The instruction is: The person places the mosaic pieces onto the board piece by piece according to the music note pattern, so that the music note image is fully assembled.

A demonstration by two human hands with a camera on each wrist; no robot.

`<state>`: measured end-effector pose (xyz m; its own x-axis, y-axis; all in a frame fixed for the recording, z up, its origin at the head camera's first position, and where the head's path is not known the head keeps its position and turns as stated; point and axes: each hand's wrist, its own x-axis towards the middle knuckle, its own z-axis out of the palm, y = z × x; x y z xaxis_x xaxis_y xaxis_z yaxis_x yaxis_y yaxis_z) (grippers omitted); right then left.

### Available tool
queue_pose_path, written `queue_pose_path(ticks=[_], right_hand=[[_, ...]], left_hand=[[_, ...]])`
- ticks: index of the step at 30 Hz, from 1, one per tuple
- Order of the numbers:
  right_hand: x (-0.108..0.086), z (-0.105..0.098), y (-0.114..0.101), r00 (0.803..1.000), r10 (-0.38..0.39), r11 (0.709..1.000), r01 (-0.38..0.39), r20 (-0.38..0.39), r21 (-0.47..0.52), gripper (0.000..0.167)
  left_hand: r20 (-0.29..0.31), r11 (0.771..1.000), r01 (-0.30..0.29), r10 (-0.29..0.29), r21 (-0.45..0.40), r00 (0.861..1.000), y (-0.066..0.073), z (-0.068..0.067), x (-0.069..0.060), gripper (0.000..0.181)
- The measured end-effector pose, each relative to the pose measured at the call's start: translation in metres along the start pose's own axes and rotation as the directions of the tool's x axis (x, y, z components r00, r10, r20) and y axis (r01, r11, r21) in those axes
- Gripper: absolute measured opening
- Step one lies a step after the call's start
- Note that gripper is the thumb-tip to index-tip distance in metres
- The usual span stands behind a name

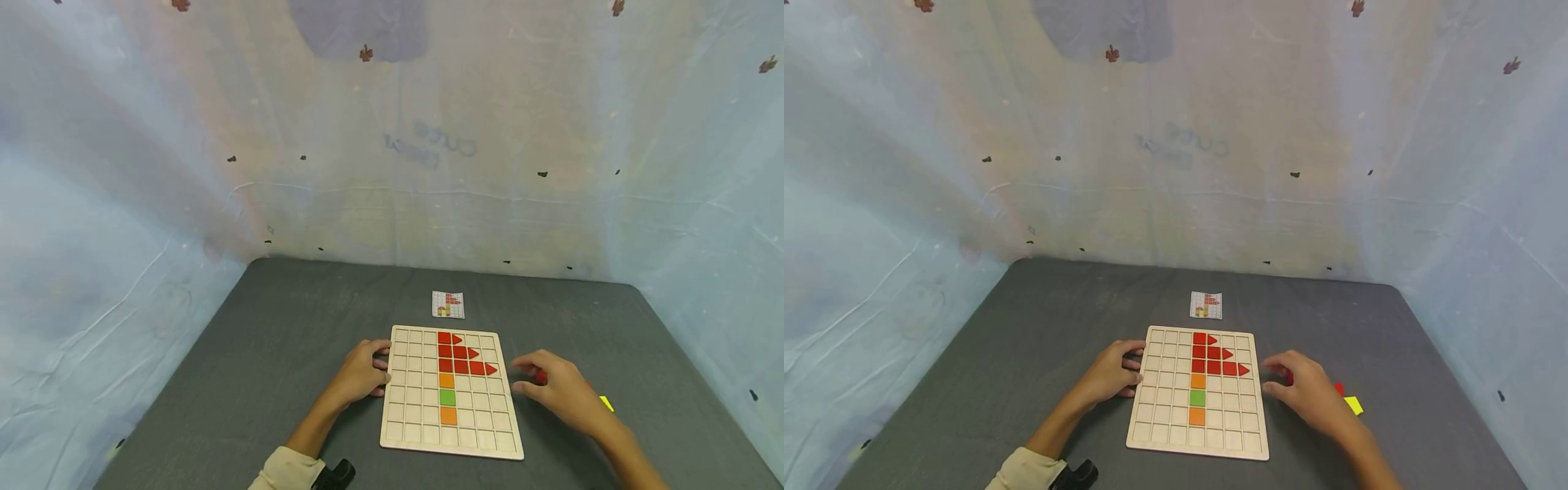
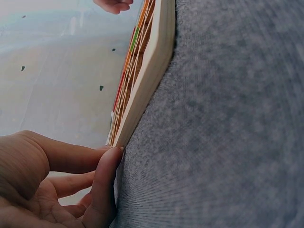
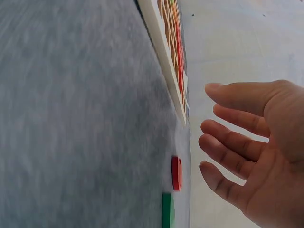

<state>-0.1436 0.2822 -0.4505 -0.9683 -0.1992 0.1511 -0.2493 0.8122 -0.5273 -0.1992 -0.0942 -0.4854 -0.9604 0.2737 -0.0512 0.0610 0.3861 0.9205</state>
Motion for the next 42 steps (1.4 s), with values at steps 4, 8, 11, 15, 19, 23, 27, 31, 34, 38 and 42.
queue_pose_path(ticks=[4, 8, 11, 15, 19, 23, 27, 31, 34, 38, 42], right_hand=[[-0.002, -0.005, 0.009, 1.000, 0.024, 0.999, -0.024, -0.002, -0.034, 0.037], [-0.004, -0.009, 0.018, 1.000, 0.023, 0.998, -0.023, -0.007, -0.065, 0.040], [-0.005, -0.013, 0.024, 1.000, 0.025, 0.997, -0.025, -0.002, -0.068, 0.040], [-0.007, -0.018, 0.031, 0.998, 0.049, 0.997, -0.048, 0.029, -0.055, 0.039], [-0.008, -0.020, 0.035, 0.996, 0.070, 0.996, -0.066, 0.060, -0.057, 0.042], [-0.008, -0.020, 0.038, 0.993, 0.081, 0.996, -0.076, 0.083, -0.053, 0.042], [-0.008, -0.019, 0.039, 0.991, 0.086, 0.996, -0.082, 0.100, -0.047, 0.042], [-0.008, -0.019, 0.038, 0.992, 0.088, 0.996, -0.084, 0.093, -0.041, 0.039], [-0.008, -0.018, 0.039, 0.994, 0.070, 0.997, -0.066, 0.080, -0.048, 0.036], [-0.007, -0.016, 0.040, 0.997, 0.032, 0.998, -0.028, 0.071, -0.062, 0.033], [-0.007, -0.014, 0.038, 0.998, 0.018, 0.998, -0.014, 0.068, -0.054, 0.031]], left_hand=[[0.002, 1.000, -0.006, 0.006, -0.007, 1.000, 0.000, 0.000, 0.001, 0.065], [0.003, 1.000, -0.003, 0.003, -0.002, 1.000, -0.001, 0.000, 0.001, 0.065], [0.002, 1.000, -0.004, 0.004, 0.002, 1.000, 0.000, 0.000, 0.000, 0.064], [0.003, 1.000, -0.002, 0.002, 0.005, 1.000, 0.000, 0.000, -0.001, 0.064], [0.004, 1.000, 0.002, -0.002, 0.001, 1.000, -0.001, 0.000, -0.001, 0.064], [0.005, 1.000, 0.004, -0.004, -0.002, 1.000, -0.001, 0.000, -0.001, 0.064], [0.012, 1.000, 0.003, -0.003, -0.007, 1.000, -0.002, -0.001, -0.001, 0.064], [0.018, 1.000, 0.002, -0.002, -0.016, 1.000, -0.001, -0.002, -0.001, 0.064], [0.020, 1.000, 0.003, -0.003, -0.022, 1.000, -0.001, -0.002, -0.001, 0.064], [0.021, 1.000, 0.004, -0.004, -0.024, 1.000, 0.000, -0.002, -0.002, 0.064], [0.023, 1.000, 0.004, -0.004, -0.024, 1.000, 0.000, -0.002, -0.002, 0.064]])
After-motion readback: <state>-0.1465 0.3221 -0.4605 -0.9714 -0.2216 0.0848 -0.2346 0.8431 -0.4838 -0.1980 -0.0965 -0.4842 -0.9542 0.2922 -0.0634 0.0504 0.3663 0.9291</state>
